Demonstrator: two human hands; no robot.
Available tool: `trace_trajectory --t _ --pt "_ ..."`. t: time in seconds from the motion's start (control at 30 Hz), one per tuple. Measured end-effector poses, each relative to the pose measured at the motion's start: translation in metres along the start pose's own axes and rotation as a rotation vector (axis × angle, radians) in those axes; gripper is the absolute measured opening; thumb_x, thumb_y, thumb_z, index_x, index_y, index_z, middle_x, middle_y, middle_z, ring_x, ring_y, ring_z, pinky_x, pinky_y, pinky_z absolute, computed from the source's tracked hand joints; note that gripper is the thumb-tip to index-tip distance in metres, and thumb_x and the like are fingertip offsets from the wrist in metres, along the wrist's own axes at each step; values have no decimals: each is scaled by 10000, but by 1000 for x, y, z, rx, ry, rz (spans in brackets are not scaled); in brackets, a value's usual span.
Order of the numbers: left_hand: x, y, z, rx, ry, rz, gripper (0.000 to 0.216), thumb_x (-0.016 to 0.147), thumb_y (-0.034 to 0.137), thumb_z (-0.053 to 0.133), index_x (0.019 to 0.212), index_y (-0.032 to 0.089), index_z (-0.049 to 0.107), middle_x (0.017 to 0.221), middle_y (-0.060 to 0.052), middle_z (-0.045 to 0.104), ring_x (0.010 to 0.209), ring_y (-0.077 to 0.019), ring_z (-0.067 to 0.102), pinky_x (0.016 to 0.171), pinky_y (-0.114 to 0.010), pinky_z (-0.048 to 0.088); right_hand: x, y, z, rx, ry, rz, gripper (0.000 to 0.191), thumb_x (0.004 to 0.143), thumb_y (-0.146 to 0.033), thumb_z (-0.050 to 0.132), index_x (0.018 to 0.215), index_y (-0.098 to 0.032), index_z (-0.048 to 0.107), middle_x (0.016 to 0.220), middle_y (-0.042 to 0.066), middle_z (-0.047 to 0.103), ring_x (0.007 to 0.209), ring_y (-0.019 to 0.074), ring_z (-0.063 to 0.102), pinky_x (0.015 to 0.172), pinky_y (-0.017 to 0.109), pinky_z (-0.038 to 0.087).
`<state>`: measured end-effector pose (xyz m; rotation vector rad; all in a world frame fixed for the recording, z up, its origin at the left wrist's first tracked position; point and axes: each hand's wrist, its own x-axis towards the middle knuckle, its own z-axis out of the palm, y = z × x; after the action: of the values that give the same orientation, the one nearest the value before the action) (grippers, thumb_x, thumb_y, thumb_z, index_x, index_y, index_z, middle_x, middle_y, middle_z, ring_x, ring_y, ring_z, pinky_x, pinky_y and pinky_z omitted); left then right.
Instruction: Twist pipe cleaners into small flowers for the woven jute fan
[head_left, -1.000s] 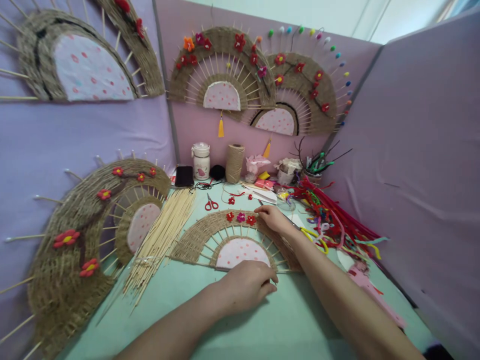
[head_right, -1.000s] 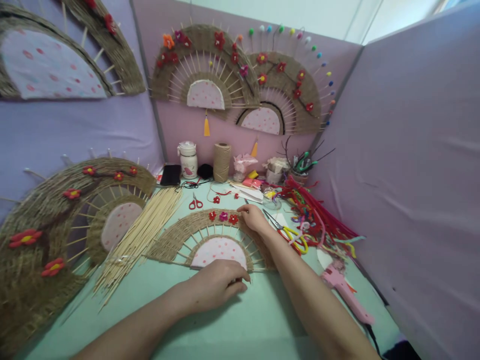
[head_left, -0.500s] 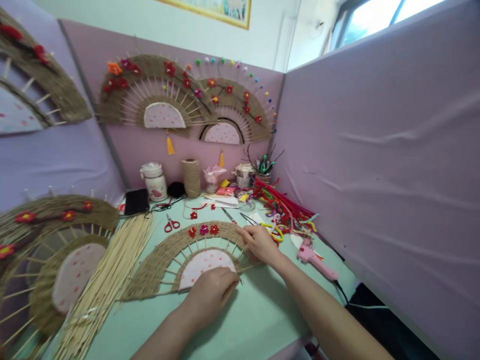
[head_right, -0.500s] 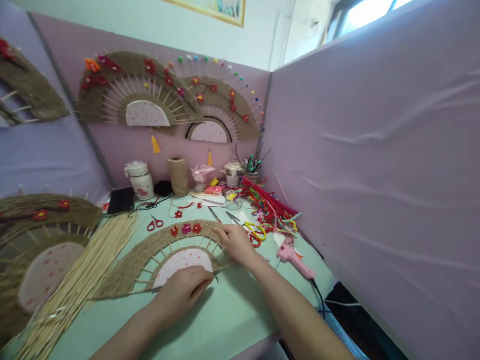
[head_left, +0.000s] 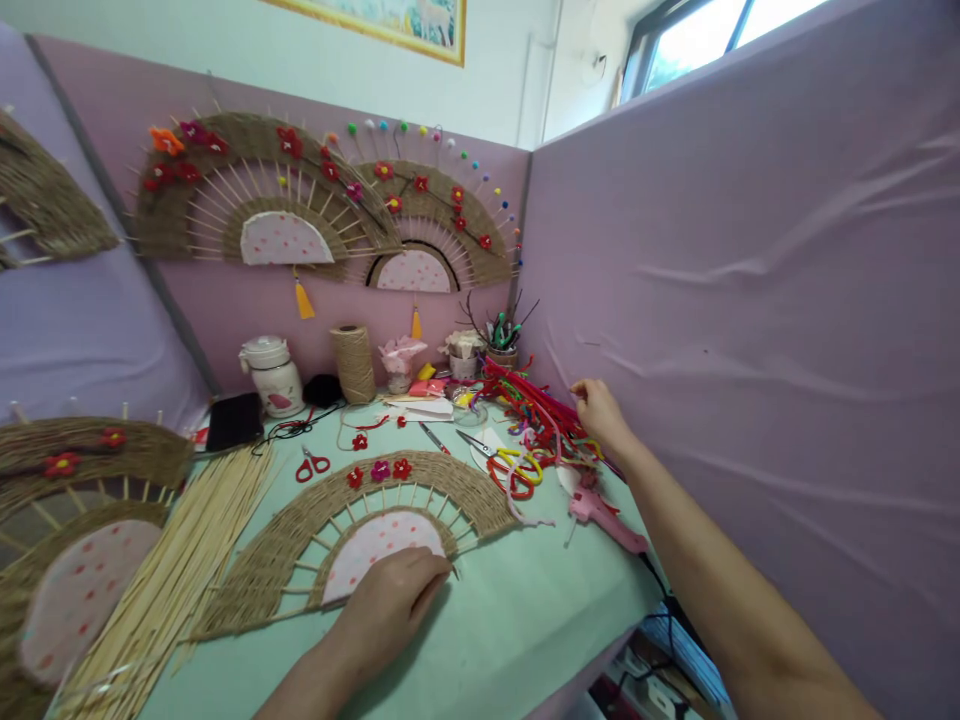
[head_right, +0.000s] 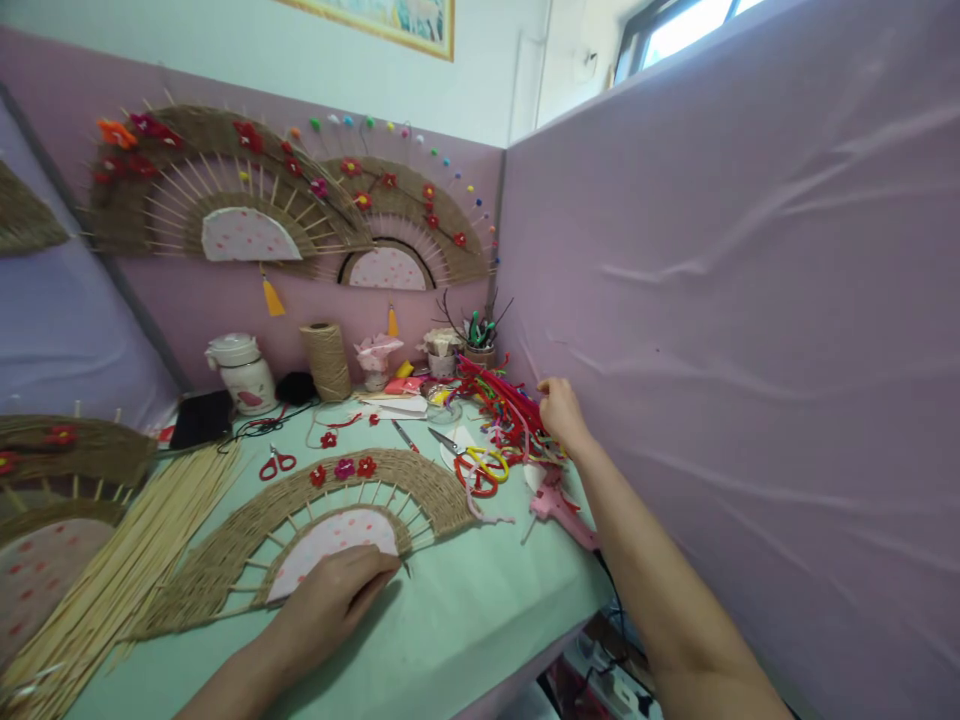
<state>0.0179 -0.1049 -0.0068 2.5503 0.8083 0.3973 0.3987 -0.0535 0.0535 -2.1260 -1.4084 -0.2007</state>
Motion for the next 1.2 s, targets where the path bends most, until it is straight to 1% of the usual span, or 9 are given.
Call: trace_trajectory --t 0.07,0.17,0.4,0.5,0.67,0.83,0.9,1.1,1.2 --pt "0 -2 2 7 1 4 294 910 275 317 952 228 605 860 -42 651 803 -157 587 726 -265 425 9 3 0 -39 -53 -28 338 760 -79 380 1001 -112 615 1026 147 641 959 205 567 825 268 383" --pt "0 -4 4 21 15 20 304 914 276 310 952 216 605 845 -51 645 784 -158 584 709 -263 427 18 4 5 -111 -155 -63 267 765 -121 442 902 -145 670 935 111 684 879 195 609 773 247 398" --pt "0 -3 3 44 41 56 297 916 259 315 955 207 605 822 -50 644 758 -153 586 688 -255 429 29 1 20 -266 -319 -93 169 743 -179 550 843 -183 687 886 81 695 833 180 629 707 218 406" --pt "0 -2 3 50 32 61 289 915 260 323 951 202 604 833 -51 649 771 -156 592 697 -258 433 30 -3 23 -317 -340 -84 173 758 -223 566 893 -181 666 934 94 680 856 189 622 701 227 413" --pt "0 -1 2 65 17 49 279 913 249 326 944 199 598 834 -47 651 776 -158 596 695 -258 433 30 -8 24 -381 -340 -95 223 785 -223 554 988 -154 615 1014 124 649 916 204 608 725 242 422" --pt "-1 -1 3 70 14 53 275 913 243 324 950 200 592 849 -47 653 790 -159 595 706 -261 430 34 -3 19 -438 -294 -90 254 844 -158 441 1053 -117 579 1057 153 630 971 215 598 780 263 422" --pt "-1 -1 3 71 14 49 268 911 239 329 953 203 591 856 -45 653 799 -161 594 711 -261 428 38 -1 17 -457 -290 -86 271 848 -157 437 1078 -113 573 1079 159 624 997 221 592 799 270 423" --pt "0 -3 5 60 2 52 260 908 231 334 946 207 591 857 -41 652 795 -156 594 713 -257 425 43 -3 15 -506 -368 -76 272 791 -283 560 1001 -133 645 1029 159 654 952 247 621 762 281 456" --pt "0 -4 5 65 -1 49 263 909 239 333 954 210 591 857 -42 652 796 -158 594 710 -258 423 43 -6 16 -528 -371 -74 274 815 -265 518 1020 -142 650 1036 170 653 961 252 622 772 299 462"
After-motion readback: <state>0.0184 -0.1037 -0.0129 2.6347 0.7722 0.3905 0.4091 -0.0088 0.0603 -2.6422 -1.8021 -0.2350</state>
